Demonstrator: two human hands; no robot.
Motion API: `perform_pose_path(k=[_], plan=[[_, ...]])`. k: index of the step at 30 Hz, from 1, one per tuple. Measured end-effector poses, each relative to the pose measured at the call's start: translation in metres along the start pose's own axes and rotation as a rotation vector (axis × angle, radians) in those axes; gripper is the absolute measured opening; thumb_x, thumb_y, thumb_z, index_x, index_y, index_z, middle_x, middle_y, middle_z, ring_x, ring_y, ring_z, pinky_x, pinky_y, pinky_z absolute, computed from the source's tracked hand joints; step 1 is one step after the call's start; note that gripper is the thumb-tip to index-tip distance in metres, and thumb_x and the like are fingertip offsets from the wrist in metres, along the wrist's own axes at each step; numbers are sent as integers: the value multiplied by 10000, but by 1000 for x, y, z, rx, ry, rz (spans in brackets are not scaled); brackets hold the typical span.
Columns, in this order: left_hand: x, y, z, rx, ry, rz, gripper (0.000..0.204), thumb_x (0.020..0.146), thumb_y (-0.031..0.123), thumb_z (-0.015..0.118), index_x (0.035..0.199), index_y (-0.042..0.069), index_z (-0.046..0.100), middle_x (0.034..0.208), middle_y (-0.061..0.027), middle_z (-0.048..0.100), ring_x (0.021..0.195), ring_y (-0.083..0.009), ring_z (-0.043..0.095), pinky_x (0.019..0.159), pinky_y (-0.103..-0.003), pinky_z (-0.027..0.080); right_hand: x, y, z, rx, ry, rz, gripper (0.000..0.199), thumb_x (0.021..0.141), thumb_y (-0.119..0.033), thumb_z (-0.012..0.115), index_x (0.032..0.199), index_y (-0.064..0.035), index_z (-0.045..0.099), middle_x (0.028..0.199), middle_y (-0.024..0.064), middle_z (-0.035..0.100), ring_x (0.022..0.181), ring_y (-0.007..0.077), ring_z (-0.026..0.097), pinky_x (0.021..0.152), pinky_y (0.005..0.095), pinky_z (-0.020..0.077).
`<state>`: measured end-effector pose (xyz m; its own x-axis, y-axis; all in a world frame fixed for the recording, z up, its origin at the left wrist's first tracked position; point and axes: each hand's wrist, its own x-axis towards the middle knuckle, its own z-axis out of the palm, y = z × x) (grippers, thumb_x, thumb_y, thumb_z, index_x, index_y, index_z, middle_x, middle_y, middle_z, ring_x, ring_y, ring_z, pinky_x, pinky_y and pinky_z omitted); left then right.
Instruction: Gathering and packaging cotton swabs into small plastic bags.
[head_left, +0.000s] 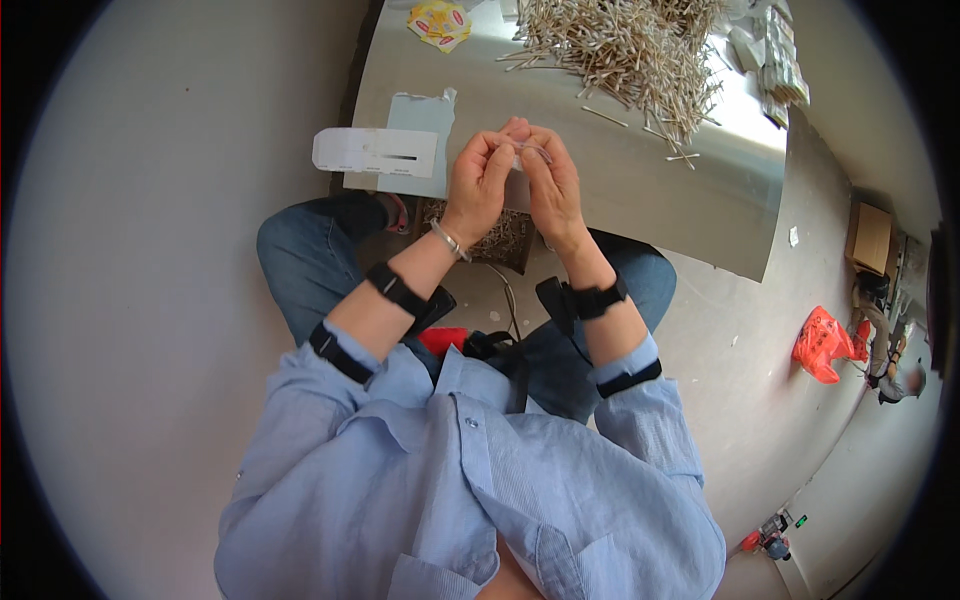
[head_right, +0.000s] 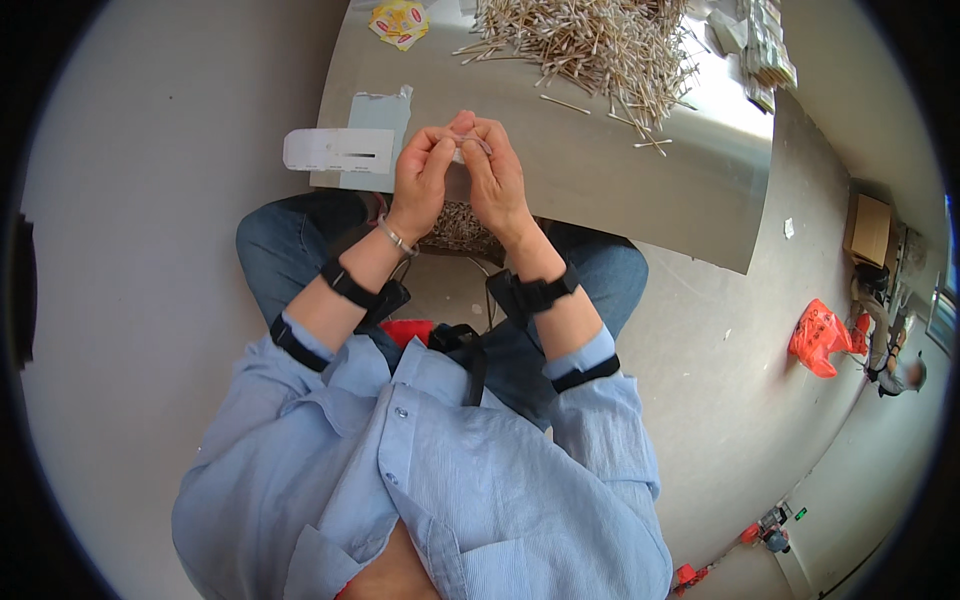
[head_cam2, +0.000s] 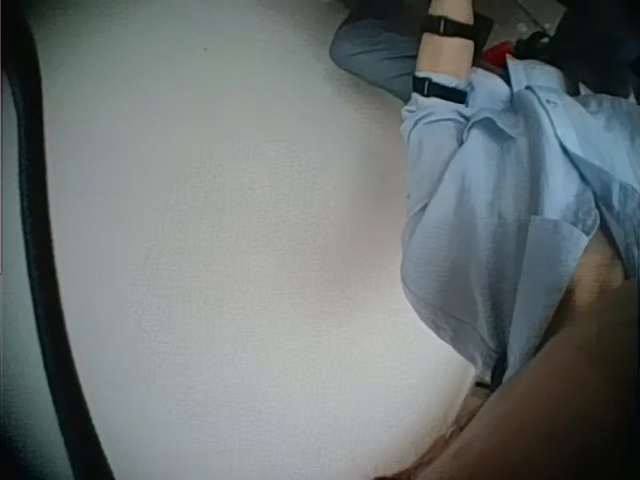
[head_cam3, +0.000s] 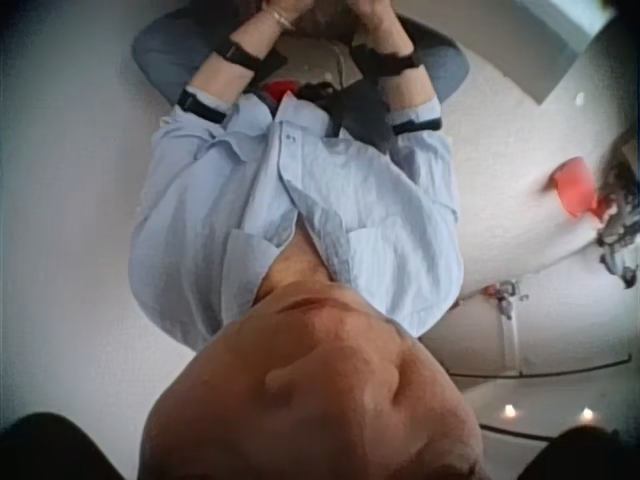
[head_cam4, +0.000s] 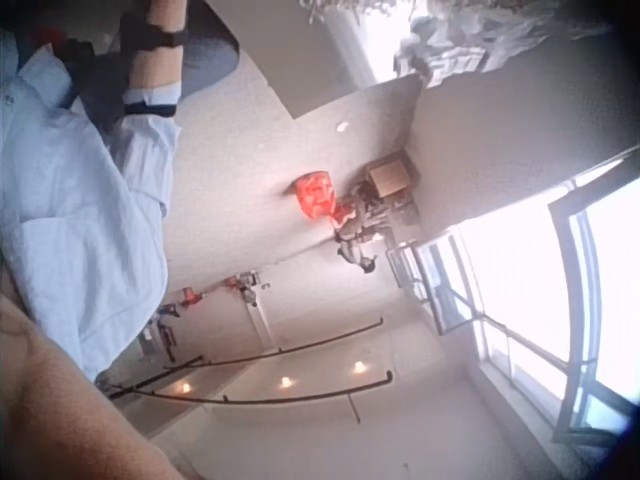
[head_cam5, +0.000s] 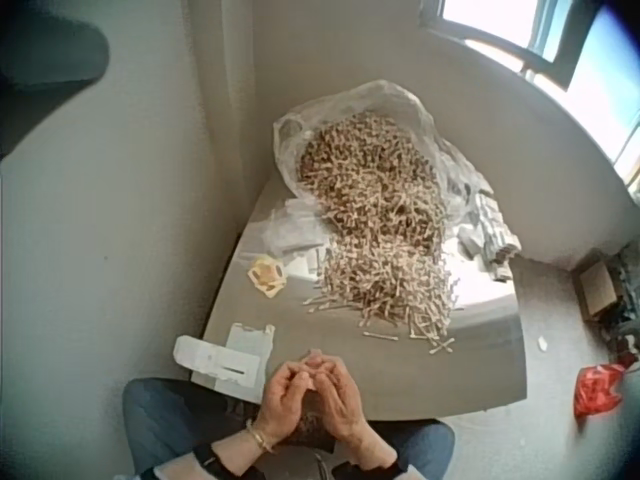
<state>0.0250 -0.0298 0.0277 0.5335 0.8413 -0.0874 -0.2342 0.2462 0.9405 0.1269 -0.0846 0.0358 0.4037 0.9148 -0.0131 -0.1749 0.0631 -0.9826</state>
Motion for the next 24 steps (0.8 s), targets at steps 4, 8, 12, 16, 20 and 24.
perform_pose_path(k=[4,8,12,16,20,24], plan=[[-7,4,1,187,-31,88,170,993,145,443,1015,5,537,1258,-184,585,1259,-236,488,1110,-351,280,10,22,-7,-17,-36,-66,150,960,-140,458,986,-22,546,1020,36,554,961,105,485,867,247,390],[-2,-7,-7,164,-51,102,200,992,196,465,946,4,497,1195,-234,603,1217,-241,530,1071,-362,333,-13,23,-5,232,14,125,122,939,-132,476,964,-31,539,1002,19,553,962,98,480,888,245,378],[0,-7,-7,165,-35,95,192,993,191,463,955,6,498,1211,-234,589,1197,-237,541,1064,-353,344,-2,22,-6,414,-9,152,71,907,-104,500,920,-43,533,1055,42,554,1010,132,484,969,293,338],[-2,-12,-7,-75,-44,3,176,995,183,463,973,11,494,1278,-244,537,1188,-228,541,1041,-326,376,-3,21,-6,513,-3,123,47,882,-71,519,892,-34,544,1018,36,553,974,129,485,937,286,353],[-4,-8,-4,-21,-83,46,150,988,183,496,983,33,493,1298,-261,524,1215,-231,513,1038,-338,380,-4,26,-12,554,-25,115,56,855,-29,529,899,-27,564,988,24,557,950,118,484,910,277,369],[-1,-11,-11,-17,-104,83,159,979,183,534,1009,30,502,1307,-243,521,1161,-209,555,981,-298,432,-2,20,-10,526,-2,125,53,863,-34,549,910,-25,571,1001,27,560,946,118,489,906,275,376]])
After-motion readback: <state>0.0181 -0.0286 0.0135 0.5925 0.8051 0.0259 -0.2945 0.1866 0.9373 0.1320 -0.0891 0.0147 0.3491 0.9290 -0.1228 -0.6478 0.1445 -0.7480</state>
